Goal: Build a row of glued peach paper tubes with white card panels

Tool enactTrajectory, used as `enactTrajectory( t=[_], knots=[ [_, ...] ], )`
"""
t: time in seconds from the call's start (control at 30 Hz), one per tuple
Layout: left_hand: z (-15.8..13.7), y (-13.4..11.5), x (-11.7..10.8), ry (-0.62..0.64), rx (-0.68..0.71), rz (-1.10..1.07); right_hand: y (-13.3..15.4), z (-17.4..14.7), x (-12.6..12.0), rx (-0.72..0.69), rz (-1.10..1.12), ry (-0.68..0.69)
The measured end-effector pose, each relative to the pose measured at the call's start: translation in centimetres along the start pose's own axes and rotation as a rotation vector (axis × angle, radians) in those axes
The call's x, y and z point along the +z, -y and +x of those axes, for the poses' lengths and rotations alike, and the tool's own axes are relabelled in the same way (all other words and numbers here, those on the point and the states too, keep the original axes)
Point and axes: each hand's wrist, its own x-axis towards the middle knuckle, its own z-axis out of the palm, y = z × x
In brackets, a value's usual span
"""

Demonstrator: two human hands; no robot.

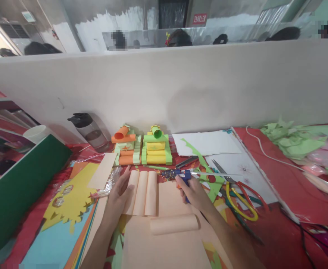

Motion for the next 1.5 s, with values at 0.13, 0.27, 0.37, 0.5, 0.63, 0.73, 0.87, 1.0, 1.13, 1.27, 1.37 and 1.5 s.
enactTrajectory(
  t=[0.13, 0.27, 0.37, 0.5, 0.63, 0.73, 0.87, 1.0, 1.13, 1.27, 1.37, 1.5],
  knots=[
    [-0.1, 0.0, 0.0, -0.008, 0.005, 0.007, 0.1, -0.1, 0.2, -0.007, -0.059, -0.012],
    [-0.1, -0.1, 0.2, -0.006, 0.025, 0.020, 0.2, -0.1, 0.3, -0.003, -0.090, -0.021],
    [-0.3, -0.4, 0.6, -0.014, 0.041, 0.022, 0.4, -0.1, 0.3, -0.004, -0.097, -0.021],
    [-0.5, -0.7, 0.9, -0.023, 0.047, 0.038, 0.6, -0.2, 0.1, -0.022, -0.097, 0.003],
    [-0.5, -0.5, 0.8, -0.019, 0.047, 0.038, 0.7, -0.3, 0.0, -0.022, -0.105, 0.020],
    [-0.4, -0.3, 0.6, -0.016, 0.046, 0.031, 0.6, -0.3, -0.1, -0.020, -0.117, 0.033],
    [-0.4, -0.4, 0.6, -0.015, 0.027, 0.037, 0.5, -0.2, -0.1, -0.030, -0.123, 0.014],
    [-0.6, -0.9, 0.9, -0.016, 0.040, 0.062, 0.3, -0.1, 0.1, -0.059, -0.166, -0.017],
    [-0.7, -1.0, 1.1, -0.022, 0.053, 0.073, 0.3, 0.0, 0.2, -0.048, -0.189, -0.038],
    [-0.7, -0.8, 0.9, -0.018, 0.049, 0.081, 0.3, 0.0, 0.1, -0.051, -0.199, -0.024],
    [-0.5, -0.5, 0.7, -0.015, 0.037, 0.076, 0.3, -0.1, -0.1, -0.054, -0.189, 0.006],
    [-0.3, 0.0, 0.4, -0.010, 0.058, 0.063, 0.1, -0.3, -0.4, -0.057, -0.170, 0.042]
  ],
)
